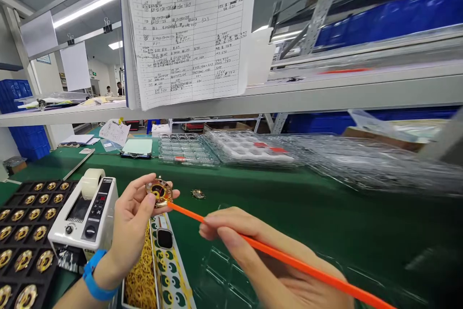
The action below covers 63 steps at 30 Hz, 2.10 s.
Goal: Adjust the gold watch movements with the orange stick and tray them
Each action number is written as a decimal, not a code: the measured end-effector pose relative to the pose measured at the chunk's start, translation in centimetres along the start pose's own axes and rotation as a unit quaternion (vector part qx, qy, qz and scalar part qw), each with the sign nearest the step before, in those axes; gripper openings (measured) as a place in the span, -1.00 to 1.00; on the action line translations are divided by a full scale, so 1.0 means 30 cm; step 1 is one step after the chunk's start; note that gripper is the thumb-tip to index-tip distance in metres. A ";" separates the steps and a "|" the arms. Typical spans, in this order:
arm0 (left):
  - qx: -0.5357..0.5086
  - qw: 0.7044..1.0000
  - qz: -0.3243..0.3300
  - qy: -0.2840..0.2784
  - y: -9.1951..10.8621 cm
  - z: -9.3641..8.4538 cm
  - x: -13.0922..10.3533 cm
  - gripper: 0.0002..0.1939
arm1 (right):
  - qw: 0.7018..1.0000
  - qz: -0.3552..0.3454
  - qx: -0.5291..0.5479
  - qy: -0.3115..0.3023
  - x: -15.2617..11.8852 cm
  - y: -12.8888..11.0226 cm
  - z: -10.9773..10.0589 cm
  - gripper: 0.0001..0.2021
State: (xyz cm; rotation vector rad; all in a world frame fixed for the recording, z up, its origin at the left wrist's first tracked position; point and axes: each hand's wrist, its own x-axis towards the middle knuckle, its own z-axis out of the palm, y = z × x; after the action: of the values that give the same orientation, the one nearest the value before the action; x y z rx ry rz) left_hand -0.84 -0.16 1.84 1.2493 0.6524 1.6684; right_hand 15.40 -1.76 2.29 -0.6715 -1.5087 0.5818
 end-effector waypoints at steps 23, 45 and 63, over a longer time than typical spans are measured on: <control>-0.036 0.993 -0.115 -0.013 0.021 -0.017 0.013 -0.66 | 0.921 -0.333 -0.192 -0.068 0.030 0.118 -0.015 -0.81; -0.051 0.984 -0.171 0.002 -0.019 -0.008 0.028 -0.76 | 0.948 -0.242 -0.206 0.014 -0.003 0.084 -0.029 -0.75; 0.086 0.992 -0.093 -0.006 -0.023 0.009 0.010 -0.90 | 0.950 -0.233 -0.207 0.020 -0.018 0.083 0.020 -0.81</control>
State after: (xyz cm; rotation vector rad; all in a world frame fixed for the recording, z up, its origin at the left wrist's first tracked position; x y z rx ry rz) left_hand -0.34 0.37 1.49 1.2768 0.8934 1.4731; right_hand 14.97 -0.40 0.10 -0.6053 -1.6956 -0.1135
